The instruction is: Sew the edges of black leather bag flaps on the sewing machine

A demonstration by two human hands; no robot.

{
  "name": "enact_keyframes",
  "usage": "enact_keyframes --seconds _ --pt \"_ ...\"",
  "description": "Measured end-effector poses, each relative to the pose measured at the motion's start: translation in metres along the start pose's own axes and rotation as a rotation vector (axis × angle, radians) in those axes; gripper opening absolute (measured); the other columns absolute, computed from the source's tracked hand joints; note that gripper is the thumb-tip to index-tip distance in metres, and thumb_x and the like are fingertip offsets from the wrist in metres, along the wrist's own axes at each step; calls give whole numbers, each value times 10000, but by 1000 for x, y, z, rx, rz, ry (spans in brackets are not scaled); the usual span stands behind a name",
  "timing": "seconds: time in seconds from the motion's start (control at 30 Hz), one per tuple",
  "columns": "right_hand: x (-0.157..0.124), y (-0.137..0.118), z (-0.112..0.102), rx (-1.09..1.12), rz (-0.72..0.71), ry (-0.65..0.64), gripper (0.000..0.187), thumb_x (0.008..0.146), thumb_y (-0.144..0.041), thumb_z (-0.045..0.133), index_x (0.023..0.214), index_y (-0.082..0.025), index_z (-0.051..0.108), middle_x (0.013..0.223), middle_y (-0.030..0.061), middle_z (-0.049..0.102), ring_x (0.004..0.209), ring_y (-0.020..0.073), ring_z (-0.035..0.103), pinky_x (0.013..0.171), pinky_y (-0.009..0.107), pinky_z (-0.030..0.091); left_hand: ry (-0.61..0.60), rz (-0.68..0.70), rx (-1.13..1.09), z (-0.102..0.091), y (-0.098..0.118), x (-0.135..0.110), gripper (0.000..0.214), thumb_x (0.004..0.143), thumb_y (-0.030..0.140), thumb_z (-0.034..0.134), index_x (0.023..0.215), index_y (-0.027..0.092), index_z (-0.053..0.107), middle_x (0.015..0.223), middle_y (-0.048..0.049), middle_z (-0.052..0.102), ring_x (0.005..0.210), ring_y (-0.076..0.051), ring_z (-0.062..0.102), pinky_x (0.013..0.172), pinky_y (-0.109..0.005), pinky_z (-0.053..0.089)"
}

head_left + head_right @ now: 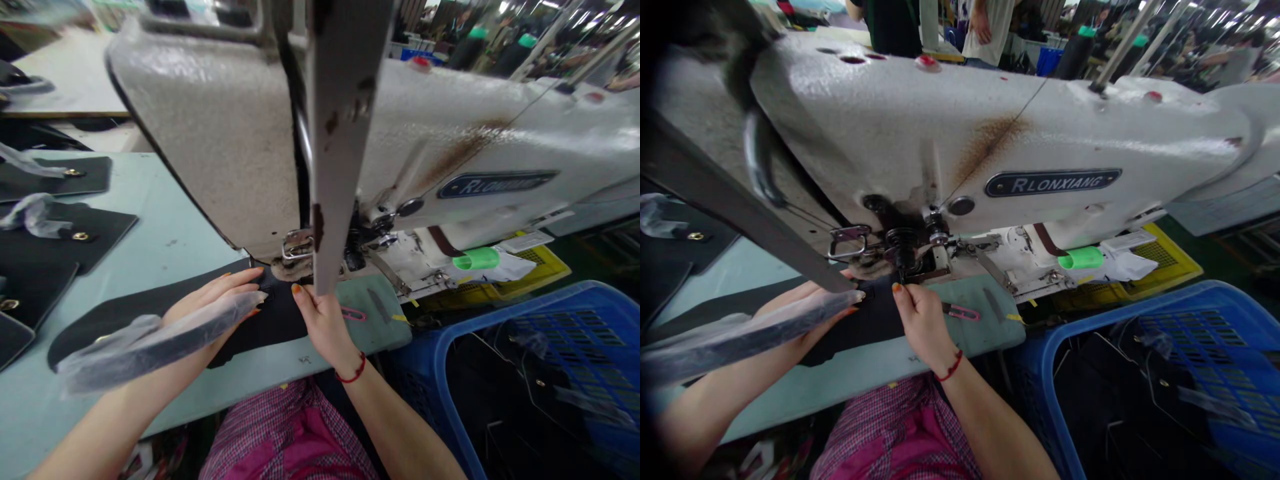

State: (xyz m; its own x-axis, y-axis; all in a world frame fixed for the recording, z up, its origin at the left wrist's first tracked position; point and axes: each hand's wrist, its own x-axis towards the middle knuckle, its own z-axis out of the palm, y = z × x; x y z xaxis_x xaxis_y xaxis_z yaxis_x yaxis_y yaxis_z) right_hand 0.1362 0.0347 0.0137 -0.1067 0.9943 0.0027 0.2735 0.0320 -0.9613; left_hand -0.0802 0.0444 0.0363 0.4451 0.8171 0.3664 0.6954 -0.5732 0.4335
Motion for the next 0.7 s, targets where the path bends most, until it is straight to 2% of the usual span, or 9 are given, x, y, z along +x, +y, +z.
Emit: enact_keyframes --seconds 0.1,0.2,0.27,0.37,0.47,0.7 --pt "-17 2 -5 -41 5 -60 415 998 -432 394 684 -173 474 610 -31 454 551 83 441 520 213 288 22 78 13 6 -18 -3 201 900 285 599 1094 249 635 1275 -32 648 1084 -208 655 990 -345 526" --pt "-35 4 -13 -32 17 -155 312 1011 -379 396 924 -174 615 771 8 655 677 118 607 583 201 394 -22 235 7 5 -28 -3 249 882 277 624 1128 246 626 1251 -28 665 1024 -198 676 943 -323 551" --pt "-42 3 -17 -30 5 -192 262 1007 -331 420 1019 -174 629 836 25 707 764 139 652 624 201 434 -45 132 3 0 -24 -1 274 891 313 614 1154 234 620 1217 -34 676 1006 -198 675 926 -325 554" --pt "-44 1 -21 3 13 -229 230 996 -302 449 1011 -171 638 845 30 726 800 143 677 636 197 466 -67 -105 28 -6 -12 1 315 908 390 587 1185 241 604 1187 -27 672 1039 -210 652 971 -362 516" --pt "-41 -1 -23 84 58 -266 263 992 -345 456 1006 -165 647 858 45 726 805 147 695 639 201 498 -106 -101 19 -9 -7 5 327 934 441 523 1188 245 589 1183 -21 672 1057 -215 642 988 -371 494" --pt "-34 1 -24 415 255 -373 378 956 -476 482 923 -126 622 884 100 732 783 162 725 544 179 516 -159 -129 -49 -12 -10 9 411 929 505 436 1177 221 599 1231 -33 662 1114 -248 630 1019 -429 474"
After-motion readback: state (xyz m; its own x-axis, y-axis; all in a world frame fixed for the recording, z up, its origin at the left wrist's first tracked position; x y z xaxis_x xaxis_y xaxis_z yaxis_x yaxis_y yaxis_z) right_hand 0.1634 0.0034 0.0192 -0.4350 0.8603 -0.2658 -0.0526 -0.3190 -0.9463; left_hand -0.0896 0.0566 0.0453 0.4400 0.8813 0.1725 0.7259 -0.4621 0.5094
